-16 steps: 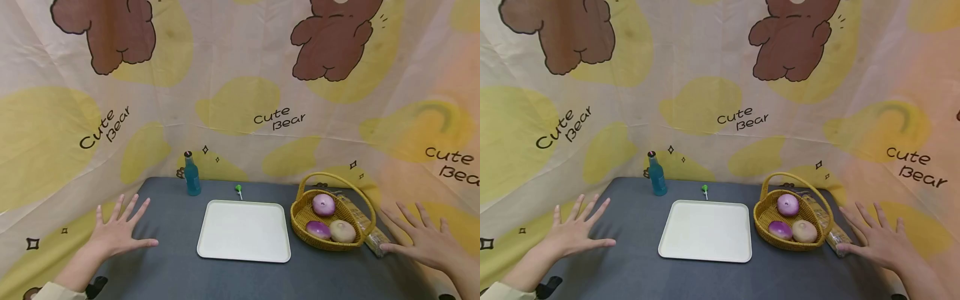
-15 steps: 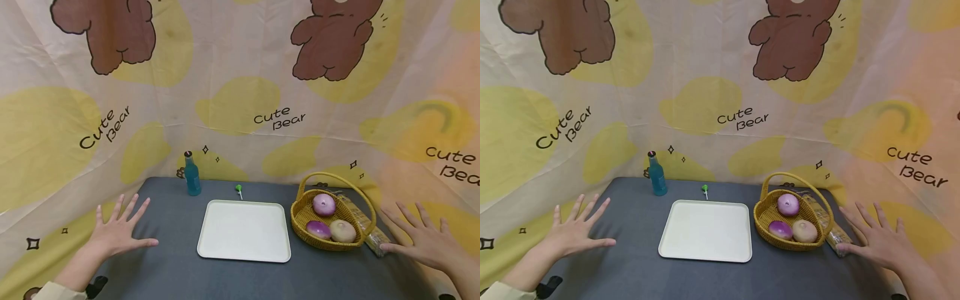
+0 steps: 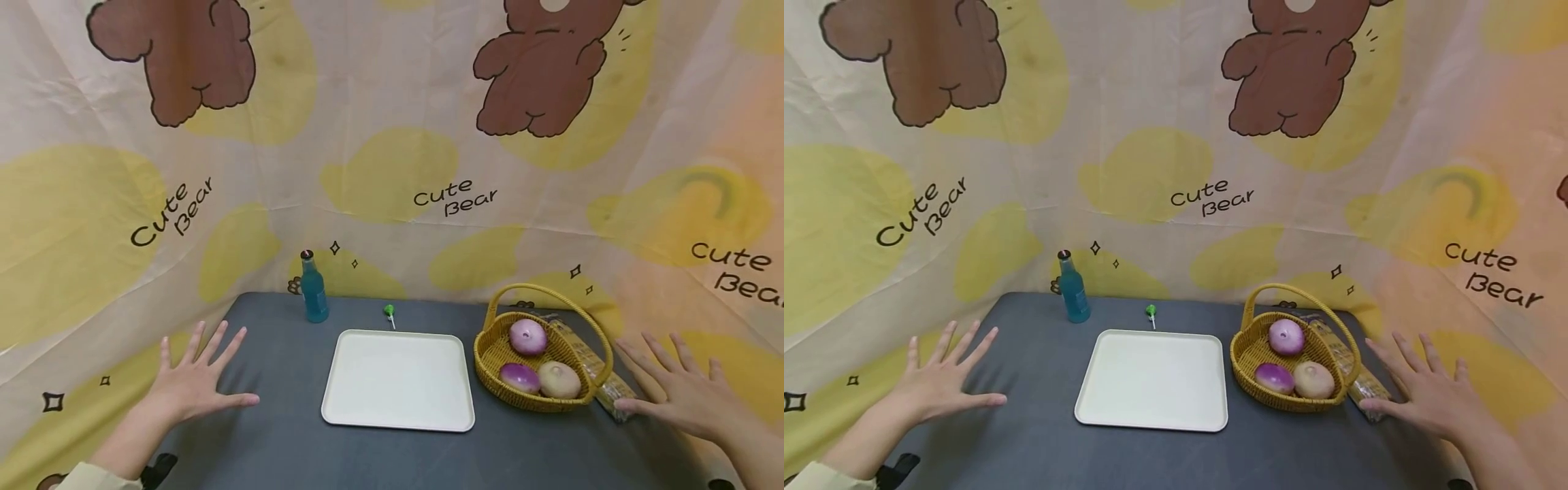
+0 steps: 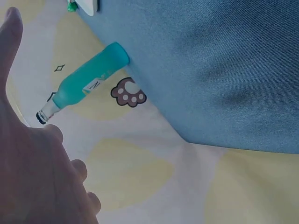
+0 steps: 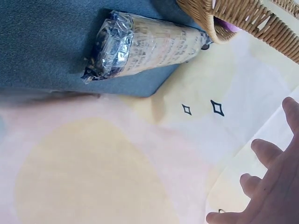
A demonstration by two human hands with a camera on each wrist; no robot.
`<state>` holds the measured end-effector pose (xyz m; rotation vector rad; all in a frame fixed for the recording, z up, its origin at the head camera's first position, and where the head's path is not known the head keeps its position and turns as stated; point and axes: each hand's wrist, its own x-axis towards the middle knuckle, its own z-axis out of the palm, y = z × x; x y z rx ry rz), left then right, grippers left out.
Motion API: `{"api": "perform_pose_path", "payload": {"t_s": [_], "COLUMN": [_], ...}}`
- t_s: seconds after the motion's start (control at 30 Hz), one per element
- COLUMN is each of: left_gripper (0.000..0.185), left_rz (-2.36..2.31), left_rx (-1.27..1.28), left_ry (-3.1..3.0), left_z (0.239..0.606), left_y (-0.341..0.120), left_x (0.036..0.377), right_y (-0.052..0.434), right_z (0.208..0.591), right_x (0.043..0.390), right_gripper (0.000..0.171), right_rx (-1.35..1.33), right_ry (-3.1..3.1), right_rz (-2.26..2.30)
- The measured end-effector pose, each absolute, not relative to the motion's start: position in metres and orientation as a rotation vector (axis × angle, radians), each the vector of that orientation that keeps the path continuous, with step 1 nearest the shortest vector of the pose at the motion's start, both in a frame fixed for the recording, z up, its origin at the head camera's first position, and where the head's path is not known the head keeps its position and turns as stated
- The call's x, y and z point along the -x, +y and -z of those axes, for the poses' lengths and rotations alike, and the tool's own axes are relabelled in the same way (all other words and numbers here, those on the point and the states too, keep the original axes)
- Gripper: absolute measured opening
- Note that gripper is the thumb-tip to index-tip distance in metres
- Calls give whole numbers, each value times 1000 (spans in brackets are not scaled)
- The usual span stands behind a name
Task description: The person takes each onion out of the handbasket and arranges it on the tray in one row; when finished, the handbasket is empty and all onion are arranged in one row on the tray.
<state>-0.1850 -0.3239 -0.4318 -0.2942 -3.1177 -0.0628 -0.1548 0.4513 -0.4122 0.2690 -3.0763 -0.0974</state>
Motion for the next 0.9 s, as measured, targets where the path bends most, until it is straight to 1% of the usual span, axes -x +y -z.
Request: {"api": "perform_pose_path", "payload": {"t_s": [0.13, 0.37, 0.6, 0.77, 0.9], "left_gripper": [123, 124, 125, 128, 125], "left_rz": [99, 244, 272, 420, 633], "left_rx": [302, 373, 386, 368, 438], "left_ry": [-3114, -3096, -3036, -3018, -2968], "left_z": [437, 444, 449, 457, 468], "left_y": [-324, -318, -312, -301, -292], "left_x": [183, 180, 178, 182, 183], "right_y": [452, 448, 437, 430, 421], "right_z": [410, 399, 390, 390, 394], "right_x": [154, 153, 148, 144, 146], "right_gripper": [104, 99, 97, 97, 90], "right_rx": [-268, -249, -205, -181, -200], "right_ry": [-3066, -3042, -2963, -2810, -2670], "right_rz": [49, -363, -583, -723, -815]}}
